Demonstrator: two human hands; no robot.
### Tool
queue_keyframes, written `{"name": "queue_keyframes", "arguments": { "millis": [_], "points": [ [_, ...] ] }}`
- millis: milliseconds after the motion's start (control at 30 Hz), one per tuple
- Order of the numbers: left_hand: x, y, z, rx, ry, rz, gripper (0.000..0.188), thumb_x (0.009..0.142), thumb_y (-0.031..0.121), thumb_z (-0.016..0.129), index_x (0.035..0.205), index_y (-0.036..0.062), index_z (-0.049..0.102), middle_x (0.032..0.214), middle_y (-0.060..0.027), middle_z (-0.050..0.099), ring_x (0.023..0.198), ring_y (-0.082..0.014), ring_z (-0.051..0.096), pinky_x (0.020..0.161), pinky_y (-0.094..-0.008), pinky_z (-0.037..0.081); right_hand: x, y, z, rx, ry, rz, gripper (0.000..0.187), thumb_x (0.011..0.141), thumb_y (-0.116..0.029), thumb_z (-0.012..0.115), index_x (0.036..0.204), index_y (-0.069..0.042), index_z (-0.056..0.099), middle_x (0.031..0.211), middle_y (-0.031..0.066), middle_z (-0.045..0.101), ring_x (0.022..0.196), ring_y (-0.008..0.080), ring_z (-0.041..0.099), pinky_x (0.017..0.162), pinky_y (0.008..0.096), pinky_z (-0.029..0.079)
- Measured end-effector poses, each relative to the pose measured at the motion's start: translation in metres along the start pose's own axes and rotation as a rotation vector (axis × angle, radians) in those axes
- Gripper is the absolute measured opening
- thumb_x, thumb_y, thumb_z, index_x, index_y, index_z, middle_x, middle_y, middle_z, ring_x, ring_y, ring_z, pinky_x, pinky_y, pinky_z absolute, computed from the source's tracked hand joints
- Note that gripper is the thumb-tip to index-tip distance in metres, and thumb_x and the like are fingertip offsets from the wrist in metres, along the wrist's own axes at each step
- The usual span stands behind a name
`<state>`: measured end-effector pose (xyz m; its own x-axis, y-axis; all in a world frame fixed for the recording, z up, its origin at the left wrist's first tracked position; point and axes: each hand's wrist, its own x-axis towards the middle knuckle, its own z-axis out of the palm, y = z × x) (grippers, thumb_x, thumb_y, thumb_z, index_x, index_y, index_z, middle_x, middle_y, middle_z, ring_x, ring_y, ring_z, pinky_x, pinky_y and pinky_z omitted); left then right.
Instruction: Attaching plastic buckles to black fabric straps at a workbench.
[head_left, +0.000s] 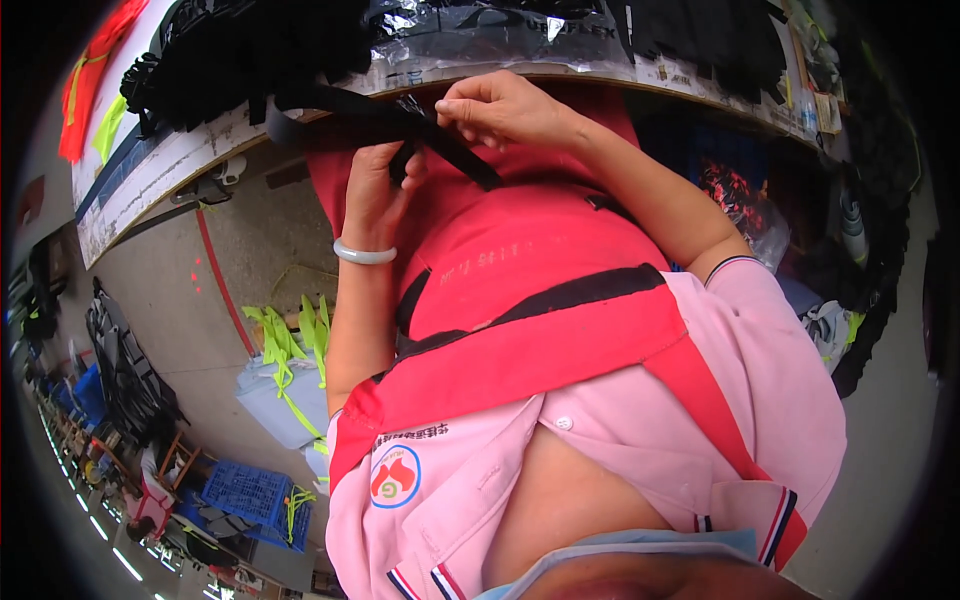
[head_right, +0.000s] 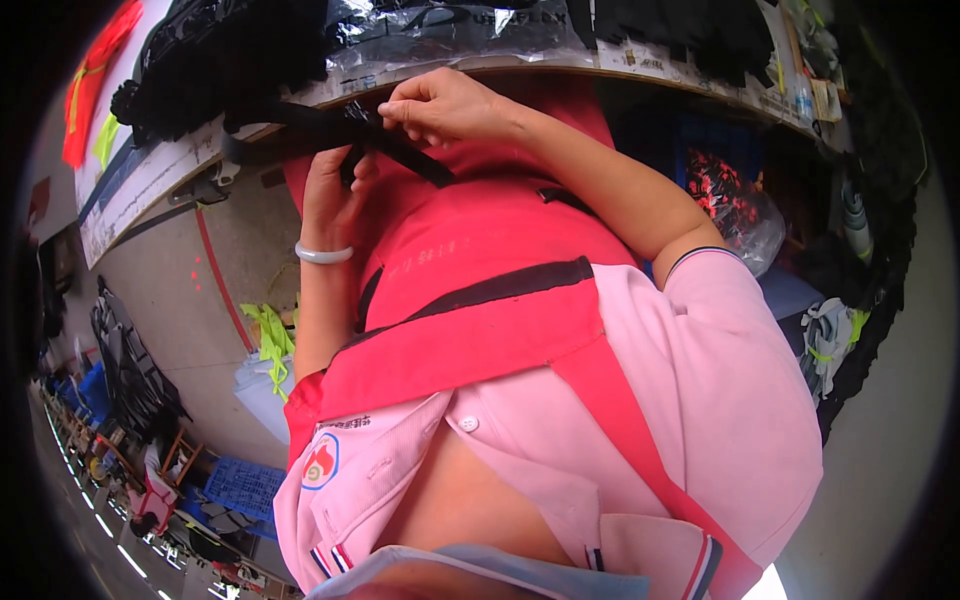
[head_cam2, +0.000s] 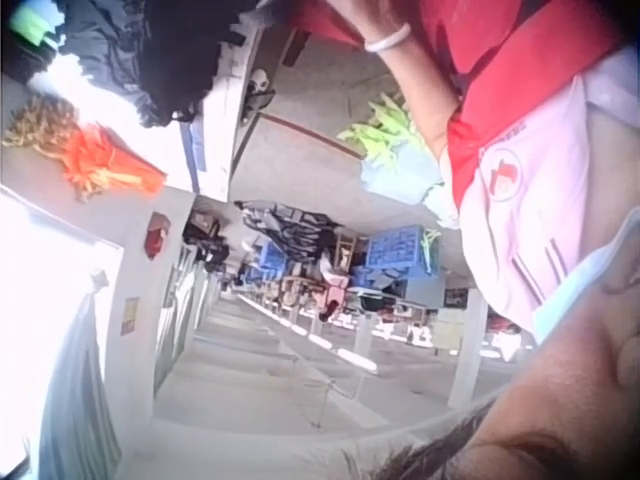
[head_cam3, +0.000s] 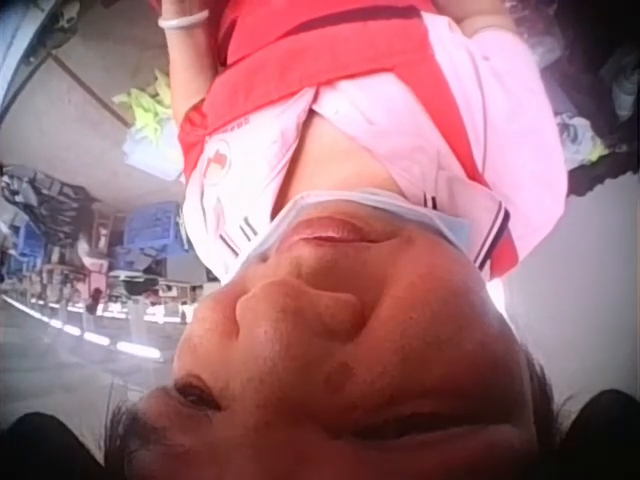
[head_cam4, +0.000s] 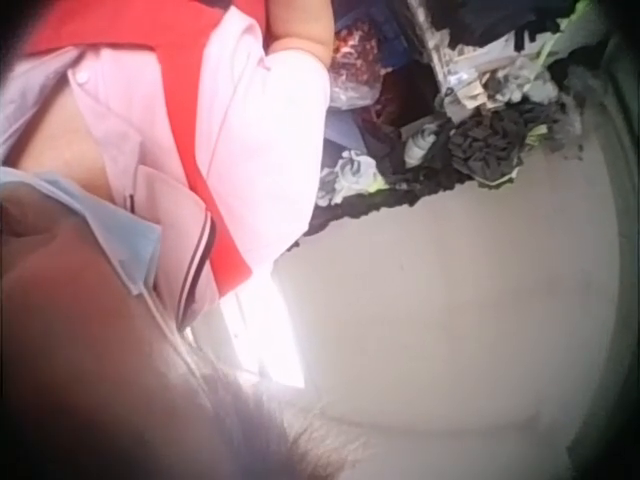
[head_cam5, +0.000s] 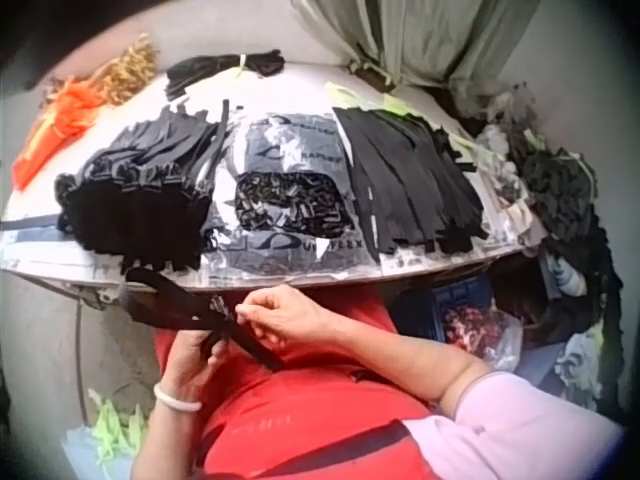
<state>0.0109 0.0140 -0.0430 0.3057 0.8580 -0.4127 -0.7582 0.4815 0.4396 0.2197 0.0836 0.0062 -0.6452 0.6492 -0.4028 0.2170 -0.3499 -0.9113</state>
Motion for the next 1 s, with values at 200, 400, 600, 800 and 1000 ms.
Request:
{"name": "queue_keyframes", "arguments": {
  "millis": [200, 400, 600, 800, 1000],
  "points": [
    [-0.009, 0.006, 0.022, 0.544, 0.146, 0.148, 0.026, 0.093, 0.016, 0.061, 0.115, 0.0032, 0.064, 0.07, 0.0006, 0.062, 0.05, -0.0045, 0.05, 0.039, -0.0177, 0.035, 0.012, 0.006, 0.003, 0.338, -0.121, 0.193, 0.018, 0.09, -0.025, 0.063, 0.085, -0.008, 0.062, 0.067, -0.0023, 0.057, 0.047, 0.0011, 0.045, 0.042, 0.0161, 0.034],
    [-0.078, 0.077, 0.023, 0.754, -0.247, 0.325, 0.018, 0.084, 0.008, 0.063, 0.094, -0.006, 0.066, 0.085, -0.005, 0.063, 0.053, -0.007, 0.05, 0.046, -0.0174, 0.035, 0.053, -0.07, -0.073, -0.879, 0.729, -0.929, 0.013, 0.086, -0.016, 0.062, 0.083, -0.004, 0.063, 0.062, 0.0029, 0.057, 0.052, 0.0075, 0.051, 0.047, 0.0267, 0.04],
    [-0.079, 0.183, 0.076, 0.825, 0.069, 0.682, 0.024, 0.093, 0.012, 0.06, 0.114, 0.0006, 0.063, 0.062, -0.0025, 0.055, 0.044, -0.006, 0.043, 0.039, -0.0189, 0.027, 0.06, -0.23, -0.09, -0.469, 0.86, -1.022, 0.022, 0.093, -0.022, 0.056, 0.089, -0.001, 0.061, 0.061, 0.0025, 0.057, 0.052, 0.0069, 0.051, 0.047, 0.025, 0.041],
    [-0.005, 0.215, 0.06, 1.034, 0.345, 0.78, 0.029, 0.089, 0.018, 0.068, 0.113, 0.0029, 0.065, 0.071, 0.0007, 0.06, 0.048, -0.0044, 0.048, 0.04, -0.0185, 0.034, 0.083, -0.204, -0.035, -0.335, 0.414, -0.728, 0.017, 0.092, -0.017, 0.059, 0.097, -0.001, 0.062, 0.065, 0.0013, 0.058, 0.049, 0.007, 0.051, 0.045, 0.0219, 0.041],
    [-0.016, 0.143, 0.043, 0.906, 0.342, 0.827, 0.025, 0.093, 0.018, 0.062, 0.112, 0.0021, 0.066, 0.092, -0.0055, 0.069, 0.051, -0.004, 0.05, 0.041, -0.0175, 0.036, 0.066, -0.079, -0.01, -0.365, 0.141, -0.422, 0.02, 0.091, -0.019, 0.059, 0.101, -0.004, 0.067, 0.075, 0.0028, 0.063, 0.061, 0.0071, 0.057, 0.056, 0.0234, 0.049]
  ]
}}
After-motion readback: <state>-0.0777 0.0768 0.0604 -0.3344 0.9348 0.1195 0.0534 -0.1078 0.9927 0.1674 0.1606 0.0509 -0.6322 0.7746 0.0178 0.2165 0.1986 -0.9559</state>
